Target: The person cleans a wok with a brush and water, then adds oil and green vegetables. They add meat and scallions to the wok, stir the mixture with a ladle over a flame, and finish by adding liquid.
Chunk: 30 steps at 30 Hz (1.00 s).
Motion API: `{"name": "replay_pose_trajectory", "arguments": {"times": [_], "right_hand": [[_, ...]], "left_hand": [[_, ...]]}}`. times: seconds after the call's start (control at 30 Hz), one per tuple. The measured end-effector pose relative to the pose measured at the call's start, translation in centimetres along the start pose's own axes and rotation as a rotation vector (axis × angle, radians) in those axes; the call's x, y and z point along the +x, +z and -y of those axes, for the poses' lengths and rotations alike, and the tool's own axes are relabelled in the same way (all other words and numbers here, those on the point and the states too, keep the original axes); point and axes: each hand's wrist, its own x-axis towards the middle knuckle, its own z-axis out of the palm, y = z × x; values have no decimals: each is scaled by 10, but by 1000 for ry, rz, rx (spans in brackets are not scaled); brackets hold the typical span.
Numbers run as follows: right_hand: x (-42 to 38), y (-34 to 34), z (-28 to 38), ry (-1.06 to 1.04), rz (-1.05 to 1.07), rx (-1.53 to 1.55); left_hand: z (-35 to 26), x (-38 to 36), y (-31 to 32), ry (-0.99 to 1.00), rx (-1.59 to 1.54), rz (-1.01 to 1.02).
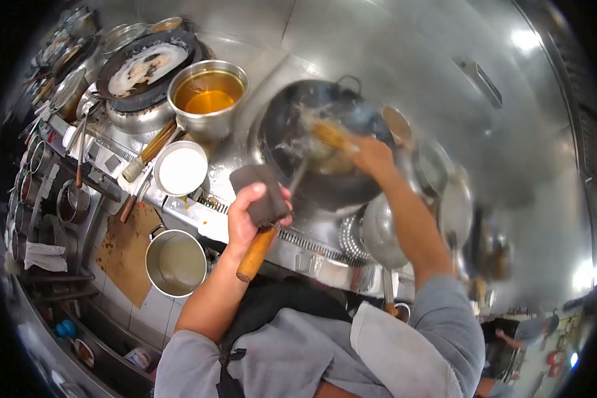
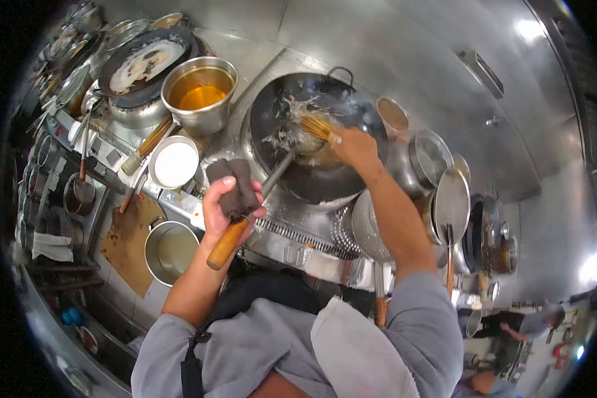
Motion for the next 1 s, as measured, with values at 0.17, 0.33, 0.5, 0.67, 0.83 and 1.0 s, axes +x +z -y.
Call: {"name": "replay_pose_trajectory", "arguments": {"times": [0.17,0.33,0.5,0.67,0.83,1.0], "right_hand": [[-36,-18,-25,23,104,93],[-48,-13,-38,5,-129,78],[-47,-141,-93,264,-129,-212],[-28,-76,-93,-10,-379,171],[-51,-6,-40,172,30,58],[-141,2,-80,361,-255,157]], "left_hand": [[24,-13,23,-96,255,-41],[10,-16,43,-100,630,123],[-19,-37,75,-374,2294,797],[-27,-16,41,-369,2548,924],[-15,30,19,-373,1470,604],[-3,10,49,-102,1663,675]]}}
